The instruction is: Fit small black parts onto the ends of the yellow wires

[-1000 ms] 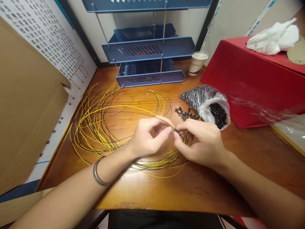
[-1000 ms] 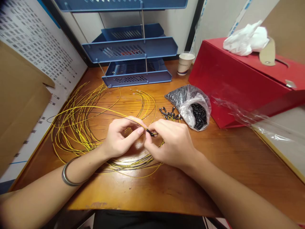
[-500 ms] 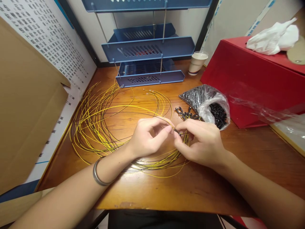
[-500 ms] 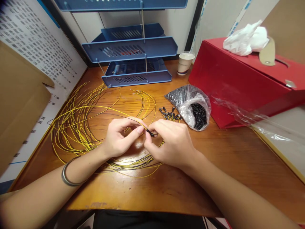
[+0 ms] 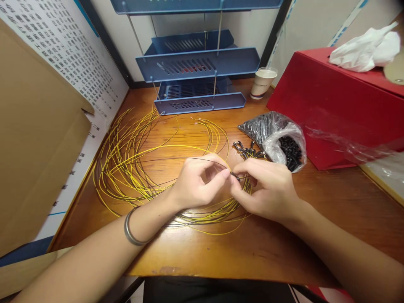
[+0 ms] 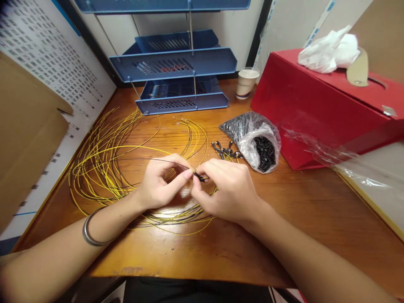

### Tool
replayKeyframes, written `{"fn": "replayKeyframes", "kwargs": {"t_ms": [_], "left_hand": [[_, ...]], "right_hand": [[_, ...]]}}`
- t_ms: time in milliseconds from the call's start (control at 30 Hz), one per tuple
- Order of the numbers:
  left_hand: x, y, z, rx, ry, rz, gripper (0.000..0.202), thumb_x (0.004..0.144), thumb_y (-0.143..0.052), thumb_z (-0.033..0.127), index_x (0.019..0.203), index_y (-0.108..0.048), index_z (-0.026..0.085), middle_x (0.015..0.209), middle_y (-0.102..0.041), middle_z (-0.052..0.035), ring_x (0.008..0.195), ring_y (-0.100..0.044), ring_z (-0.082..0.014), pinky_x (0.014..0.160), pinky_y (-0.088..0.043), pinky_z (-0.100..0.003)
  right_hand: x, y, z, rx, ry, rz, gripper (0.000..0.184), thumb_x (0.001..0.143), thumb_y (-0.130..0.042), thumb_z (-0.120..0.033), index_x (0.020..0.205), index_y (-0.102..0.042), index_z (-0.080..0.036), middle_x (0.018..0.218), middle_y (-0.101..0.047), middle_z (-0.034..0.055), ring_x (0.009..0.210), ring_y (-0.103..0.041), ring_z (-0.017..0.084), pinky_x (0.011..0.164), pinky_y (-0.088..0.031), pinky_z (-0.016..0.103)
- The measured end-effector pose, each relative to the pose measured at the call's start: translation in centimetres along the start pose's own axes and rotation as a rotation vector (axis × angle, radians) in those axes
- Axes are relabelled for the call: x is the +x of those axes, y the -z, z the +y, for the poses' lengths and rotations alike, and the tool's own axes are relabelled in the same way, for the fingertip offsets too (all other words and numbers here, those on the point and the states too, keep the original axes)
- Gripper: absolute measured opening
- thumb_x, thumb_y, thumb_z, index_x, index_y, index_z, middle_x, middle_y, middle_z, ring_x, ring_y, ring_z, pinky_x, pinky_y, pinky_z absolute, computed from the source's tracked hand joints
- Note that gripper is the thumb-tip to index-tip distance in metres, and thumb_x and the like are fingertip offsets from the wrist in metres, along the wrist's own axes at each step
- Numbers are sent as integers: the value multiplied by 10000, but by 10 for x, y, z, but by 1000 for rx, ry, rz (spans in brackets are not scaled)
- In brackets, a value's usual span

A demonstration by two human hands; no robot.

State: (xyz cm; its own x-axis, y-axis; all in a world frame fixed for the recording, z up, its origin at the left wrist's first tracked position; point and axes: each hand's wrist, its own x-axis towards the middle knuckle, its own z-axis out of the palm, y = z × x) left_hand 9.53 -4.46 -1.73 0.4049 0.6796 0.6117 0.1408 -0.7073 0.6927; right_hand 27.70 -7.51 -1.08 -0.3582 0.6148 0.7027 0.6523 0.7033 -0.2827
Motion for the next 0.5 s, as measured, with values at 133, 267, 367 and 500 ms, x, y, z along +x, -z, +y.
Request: {"fn": "replayKeyframes", "kwargs": {"t_ms": [133, 267, 367, 500], "left_hand": [[0, 0, -1, -10, -25, 33, 121, 869, -623, 131, 760, -674, 114, 748, -721, -47, 667, -653, -97, 642, -527, -188], [-1, 0, -2, -1, -12, 74, 119, 876, -623, 151, 770, -666, 119, 763, -707, -48, 655, -642, -94, 633, -522, -195], [-3, 0, -3, -29, 26, 99, 111, 890, -614, 170, 794, -645, 124, 771, -688, -45, 641, -632, -97, 608, -515, -209], [-5, -1, -4, -102, 73, 127, 116, 916, -602, 195, 818, -605, 132, 801, -669, -45, 641, -616, -95, 592, -501, -216]], "right_hand": [[1, 0, 0, -9, 5, 0, 76, 784, -644, -134, 716, -609, -135, 594, -539, -28, 510, -428, 71, 524, -357, 233], [1, 0, 0, -8, 2, -2, 79, 782, -640, -131, 710, -607, -134, 593, -536, -29, 508, -424, 69, 526, -358, 231], [2, 0, 0, -2, 6, 3, 75, 780, -634, -124, 711, -606, -132, 602, -550, -25, 514, -428, 69, 531, -363, 229], [3, 0, 0, -1, 9, 6, 66, 770, -635, -116, 710, -610, -127, 600, -544, -28, 510, -415, 64, 529, -359, 227]]}}
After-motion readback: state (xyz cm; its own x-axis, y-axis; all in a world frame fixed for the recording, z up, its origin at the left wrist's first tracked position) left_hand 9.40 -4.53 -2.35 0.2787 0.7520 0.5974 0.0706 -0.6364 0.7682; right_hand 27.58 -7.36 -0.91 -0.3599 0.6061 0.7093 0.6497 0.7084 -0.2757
